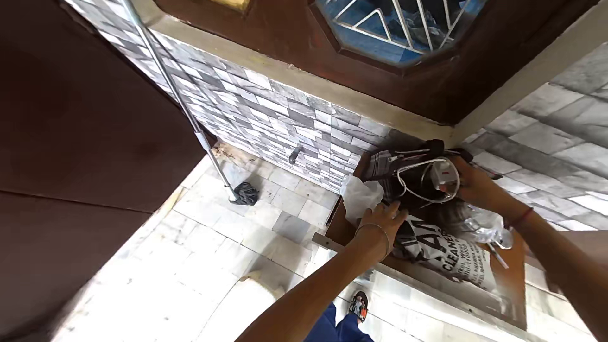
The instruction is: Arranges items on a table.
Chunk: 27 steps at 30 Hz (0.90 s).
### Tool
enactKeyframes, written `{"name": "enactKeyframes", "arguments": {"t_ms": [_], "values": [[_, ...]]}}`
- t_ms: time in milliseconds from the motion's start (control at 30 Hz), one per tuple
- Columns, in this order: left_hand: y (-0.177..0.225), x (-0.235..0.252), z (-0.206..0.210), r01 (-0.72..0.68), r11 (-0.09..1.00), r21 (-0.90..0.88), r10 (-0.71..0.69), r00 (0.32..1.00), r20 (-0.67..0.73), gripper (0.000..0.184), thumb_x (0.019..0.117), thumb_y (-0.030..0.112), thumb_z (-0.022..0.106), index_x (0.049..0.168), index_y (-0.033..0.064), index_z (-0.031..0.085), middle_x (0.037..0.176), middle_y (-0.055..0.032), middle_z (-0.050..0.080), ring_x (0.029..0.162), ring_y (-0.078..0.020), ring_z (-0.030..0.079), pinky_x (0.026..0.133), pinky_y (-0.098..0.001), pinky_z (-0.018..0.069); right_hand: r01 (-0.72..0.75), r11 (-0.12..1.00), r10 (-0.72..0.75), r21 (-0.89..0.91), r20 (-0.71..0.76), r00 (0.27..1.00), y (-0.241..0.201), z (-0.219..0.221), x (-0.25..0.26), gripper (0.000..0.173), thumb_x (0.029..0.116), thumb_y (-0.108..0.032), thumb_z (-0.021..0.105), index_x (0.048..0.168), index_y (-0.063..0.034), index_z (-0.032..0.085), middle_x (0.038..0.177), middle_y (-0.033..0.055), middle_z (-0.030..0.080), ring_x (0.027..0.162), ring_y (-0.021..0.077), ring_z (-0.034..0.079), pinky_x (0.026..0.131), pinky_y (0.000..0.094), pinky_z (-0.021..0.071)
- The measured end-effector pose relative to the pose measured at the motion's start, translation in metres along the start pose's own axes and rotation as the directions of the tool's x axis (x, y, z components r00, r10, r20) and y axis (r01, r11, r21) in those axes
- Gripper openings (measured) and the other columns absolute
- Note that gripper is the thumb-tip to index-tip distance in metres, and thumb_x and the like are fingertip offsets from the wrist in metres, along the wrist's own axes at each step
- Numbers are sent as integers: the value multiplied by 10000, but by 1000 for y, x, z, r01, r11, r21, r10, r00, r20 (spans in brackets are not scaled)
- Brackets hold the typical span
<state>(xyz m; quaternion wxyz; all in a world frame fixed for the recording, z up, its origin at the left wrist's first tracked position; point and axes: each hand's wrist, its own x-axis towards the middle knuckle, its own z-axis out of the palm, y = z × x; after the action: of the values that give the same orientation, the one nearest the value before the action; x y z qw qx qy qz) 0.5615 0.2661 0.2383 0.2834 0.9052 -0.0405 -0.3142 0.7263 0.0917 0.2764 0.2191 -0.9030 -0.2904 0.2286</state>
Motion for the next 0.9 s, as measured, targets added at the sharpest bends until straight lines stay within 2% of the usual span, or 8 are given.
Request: {"name": "enactKeyframes", "arguments": {"t_ms": [267, 333, 400, 433, 467, 500, 700, 900], "values": [[-5, -3, 2, -45, 999, -12, 45, 999, -7, 915, 878, -125, 626, 1644, 199, 247, 1725, -73, 135, 1476, -441, 326, 1041, -657, 403, 1, 996, 0, 88, -15, 1000, 24, -12, -25, 680, 858, 80, 725, 1471, -1, 441, 1268, 208, 640, 1139, 299, 647, 980, 509, 520], [-7, -5, 5, -53, 998, -20, 53, 999, -1, 947, 860, -134, 632, 1647, 213, 236, 1730, -73, 107, 1481, -444, 318, 1044, -663, 400, 221, 960, -207, 173, -98, 973, 77, -7, -41, 595, 873, -86, 708, 1427, -42, 495, 1189, 59, 687, 1038, 97, 673, 842, 296, 569], [-9, -5, 7, -63, 998, -13, 63, 998, 3, 942, 857, -133, 627, 1644, 220, 249, 1728, -82, 111, 1464, -449, 337, 1025, -658, 411, 571, 766, -579, 294, -70, 813, 122, -13, -38, 610, 964, -152, 625, 1468, 75, 369, 1298, 90, 637, 1125, 47, 644, 849, 174, 545], [-10, -5, 8, -70, 998, -11, 70, 998, 4, 937, 859, -136, 621, 1643, 221, 252, 1727, -90, 112, 1456, -457, 344, 1016, -661, 415, 252, 897, -206, 364, -160, 965, 68, -13, -60, 613, 853, -35, 663, 1432, -40, 461, 1198, 5, 670, 1032, 11, 654, 864, 201, 550], [-10, -5, 8, -72, 997, -11, 72, 997, 4, 935, 860, -138, 617, 1643, 222, 253, 1727, -94, 110, 1455, -462, 346, 1016, -662, 416, 67, 921, 1, 384, -176, 984, 30, -17, -70, 642, 824, -9, 652, 1433, -77, 461, 1183, -19, 658, 1022, -1, 644, 890, 207, 548], [-10, -4, 8, -72, 997, -10, 72, 997, 6, 937, 861, -139, 615, 1644, 224, 250, 1727, -95, 105, 1457, -463, 342, 1023, -661, 412, 7, 922, 65, 388, -172, 983, 12, -22, -75, 652, 823, -27, 649, 1440, -91, 445, 1193, -37, 650, 1037, -15, 641, 903, 196, 552], [-12, -1, 7, -88, 996, 7, 88, 996, -1, 946, 859, -127, 623, 1647, 226, 236, 1730, -92, 87, 1451, -452, 354, 1029, -638, 416, 227, 822, -97, 522, -264, 960, 4, -35, -84, 626, 815, -332, 772, 1392, -245, 544, 1278, -54, 663, 1117, 90, 661, 904, 263, 586], [-13, 2, 4, -86, 996, 8, 86, 996, 2, 910, 874, -79, 651, 1640, 221, 261, 1729, -89, 99, 1439, -457, 373, 1024, -636, 423, 307, 674, -63, 672, -362, 930, -17, -33, -91, 718, 783, -345, 816, 1421, -302, 490, 1279, -113, 643, 1103, 41, 652, 882, 240, 591]]}}
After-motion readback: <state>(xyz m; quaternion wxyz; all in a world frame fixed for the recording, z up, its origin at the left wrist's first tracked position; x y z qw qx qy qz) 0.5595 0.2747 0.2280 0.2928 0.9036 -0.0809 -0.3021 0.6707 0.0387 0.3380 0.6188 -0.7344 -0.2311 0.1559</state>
